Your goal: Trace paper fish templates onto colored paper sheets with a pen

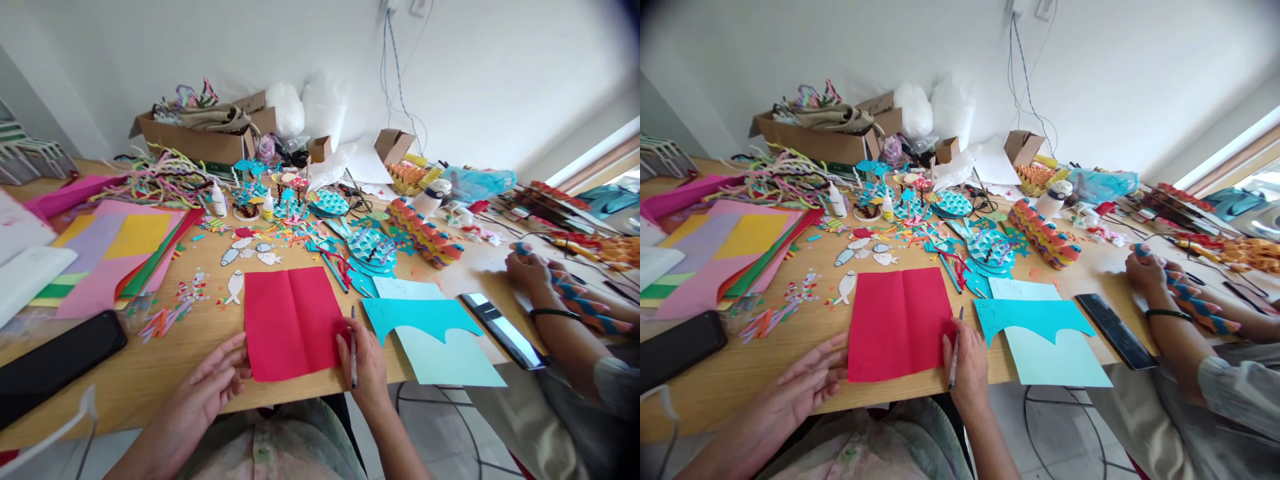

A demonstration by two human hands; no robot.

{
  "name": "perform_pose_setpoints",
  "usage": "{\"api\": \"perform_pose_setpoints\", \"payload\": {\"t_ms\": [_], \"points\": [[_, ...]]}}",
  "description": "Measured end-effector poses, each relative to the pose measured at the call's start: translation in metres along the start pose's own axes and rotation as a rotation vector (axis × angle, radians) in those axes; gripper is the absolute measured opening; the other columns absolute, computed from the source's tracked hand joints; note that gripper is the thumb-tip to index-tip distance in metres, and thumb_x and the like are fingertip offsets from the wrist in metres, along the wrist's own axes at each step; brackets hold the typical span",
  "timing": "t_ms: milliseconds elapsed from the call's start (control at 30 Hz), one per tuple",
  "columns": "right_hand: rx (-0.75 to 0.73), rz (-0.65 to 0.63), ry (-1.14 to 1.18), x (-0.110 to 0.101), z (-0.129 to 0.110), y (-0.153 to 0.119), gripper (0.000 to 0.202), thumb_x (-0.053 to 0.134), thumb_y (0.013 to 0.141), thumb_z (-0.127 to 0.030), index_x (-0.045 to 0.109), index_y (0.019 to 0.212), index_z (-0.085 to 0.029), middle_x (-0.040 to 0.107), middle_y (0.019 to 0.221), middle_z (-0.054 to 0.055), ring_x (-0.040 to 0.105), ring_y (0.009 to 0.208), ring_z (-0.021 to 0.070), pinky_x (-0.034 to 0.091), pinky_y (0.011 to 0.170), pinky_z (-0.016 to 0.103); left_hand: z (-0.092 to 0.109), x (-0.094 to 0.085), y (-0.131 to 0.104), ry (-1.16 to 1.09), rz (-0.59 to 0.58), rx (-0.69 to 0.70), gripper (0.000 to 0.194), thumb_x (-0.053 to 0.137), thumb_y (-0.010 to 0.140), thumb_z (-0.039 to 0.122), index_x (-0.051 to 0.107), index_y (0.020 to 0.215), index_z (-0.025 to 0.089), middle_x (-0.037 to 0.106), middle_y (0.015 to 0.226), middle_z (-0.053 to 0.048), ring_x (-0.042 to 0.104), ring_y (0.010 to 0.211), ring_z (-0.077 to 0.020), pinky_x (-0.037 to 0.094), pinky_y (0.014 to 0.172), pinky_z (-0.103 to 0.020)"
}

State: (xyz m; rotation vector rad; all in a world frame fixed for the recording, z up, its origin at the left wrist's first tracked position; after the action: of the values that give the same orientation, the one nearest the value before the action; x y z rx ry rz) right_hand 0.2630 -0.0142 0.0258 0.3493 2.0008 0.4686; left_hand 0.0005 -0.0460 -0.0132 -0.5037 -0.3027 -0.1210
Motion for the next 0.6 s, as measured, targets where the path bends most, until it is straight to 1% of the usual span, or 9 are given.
{"api": "perform_pose_setpoints", "payload": {"t_ms": [67, 133, 200, 267, 333, 400, 500, 600], "points": [[-0.008, 0.02, -0.004, -0.003, -0.002, 0.0, 0.023, 0.044, 0.085, -0.026, 0.052, 0.104, -0.017, 0.063, 0.086, 0.01, 0.059, 0.08, 0.0224, 0.049, 0.07, 0.038, 0.008, 0.002, 0.007, 0.109, -0.039, 0.035, 0.061, 0.055, 0.076, 0.048, 0.04, 0.13, 0.024, 0.057, 0.119, -0.01, 0.062, 0.088, -0.0203, 0.048, 0.077, -0.034], [-0.008, 0.033, -0.001, -0.005, -0.004, 0.0, 0.022, 0.044, 0.085, -0.025, 0.052, 0.104, -0.018, 0.064, 0.085, 0.009, 0.059, 0.078, 0.0213, 0.049, 0.068, 0.036, 0.019, 0.002, 0.015, 0.258, -0.032, 0.087, 0.065, 0.053, 0.077, 0.053, 0.038, 0.133, 0.024, 0.059, 0.117, -0.01, 0.062, 0.091, -0.0231, 0.048, 0.081, -0.037], [0.002, 0.027, 0.008, -0.004, -0.004, 0.0, 0.022, 0.045, 0.084, -0.023, 0.052, 0.104, -0.018, 0.064, 0.085, 0.008, 0.06, 0.078, 0.0203, 0.049, 0.068, 0.035, 0.031, 0.001, 0.024, 0.397, 0.023, 0.147, 0.066, 0.055, 0.073, 0.056, 0.043, 0.13, 0.024, 0.058, 0.119, -0.01, 0.055, 0.107, -0.0272, 0.045, 0.089, -0.038], [0.025, 0.028, 0.014, -0.004, -0.003, 0.0, 0.022, 0.046, 0.083, -0.023, 0.053, 0.103, -0.018, 0.064, 0.085, 0.008, 0.06, 0.079, 0.0201, 0.049, 0.069, 0.035, 0.042, 0.005, 0.032, 0.479, 0.065, 0.212, 0.06, 0.055, 0.074, 0.055, 0.047, 0.127, 0.027, 0.051, 0.129, -0.006, 0.043, 0.121, -0.0278, 0.037, 0.099, -0.04], [0.049, 0.03, 0.022, -0.003, 0.0, 0.0, 0.022, 0.047, 0.083, -0.022, 0.054, 0.102, -0.018, 0.064, 0.086, 0.008, 0.06, 0.08, 0.0205, 0.049, 0.07, 0.035, 0.049, 0.013, 0.037, 0.52, 0.082, 0.256, 0.055, 0.051, 0.078, 0.054, 0.047, 0.126, 0.029, 0.043, 0.137, -0.002, 0.032, 0.129, -0.0259, 0.027, 0.106, -0.042], [0.064, 0.023, 0.046, -0.003, 0.002, -0.001, 0.022, 0.047, 0.082, -0.022, 0.054, 0.102, -0.018, 0.064, 0.087, 0.009, 0.061, 0.08, 0.0208, 0.05, 0.07, 0.035, 0.051, 0.021, 0.039, 0.522, 0.082, 0.263, 0.053, 0.047, 0.08, 0.054, 0.048, 0.126, 0.027, 0.04, 0.139, -0.002, 0.028, 0.131, -0.024, 0.021, 0.108, -0.043], [0.117, 0.007, 0.122, -0.004, 0.006, -0.003, 0.023, 0.047, 0.082, -0.022, 0.054, 0.103, -0.017, 0.064, 0.09, 0.01, 0.062, 0.084, 0.0217, 0.051, 0.072, 0.036, 0.053, 0.031, 0.034, 0.498, 0.069, 0.271, 0.053, 0.045, 0.08, 0.055, 0.049, 0.125, 0.027, 0.042, 0.137, -0.001, 0.03, 0.13, -0.0236, 0.022, 0.108, -0.042], [0.223, 0.016, 0.266, -0.009, 0.011, -0.005, 0.026, 0.05, 0.081, -0.025, 0.054, 0.105, -0.017, 0.063, 0.095, 0.011, 0.062, 0.087, 0.0219, 0.052, 0.073, 0.035, 0.064, 0.034, 0.021, 0.499, 0.084, 0.332, 0.05, 0.046, 0.079, 0.056, 0.052, 0.122, 0.031, 0.045, 0.135, 0.003, 0.029, 0.131, -0.0249, 0.022, 0.108, -0.042]]}}
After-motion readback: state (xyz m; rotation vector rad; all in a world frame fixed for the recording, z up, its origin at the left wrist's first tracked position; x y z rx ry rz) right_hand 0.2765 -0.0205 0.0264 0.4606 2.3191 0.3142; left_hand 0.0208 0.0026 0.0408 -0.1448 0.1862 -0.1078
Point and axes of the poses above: each hand's wrist, its own y-axis towards the middle knuckle, its own x-axis out of the palm, z = x × y, the point moved 8 cm from there along y, towards the middle knuckle
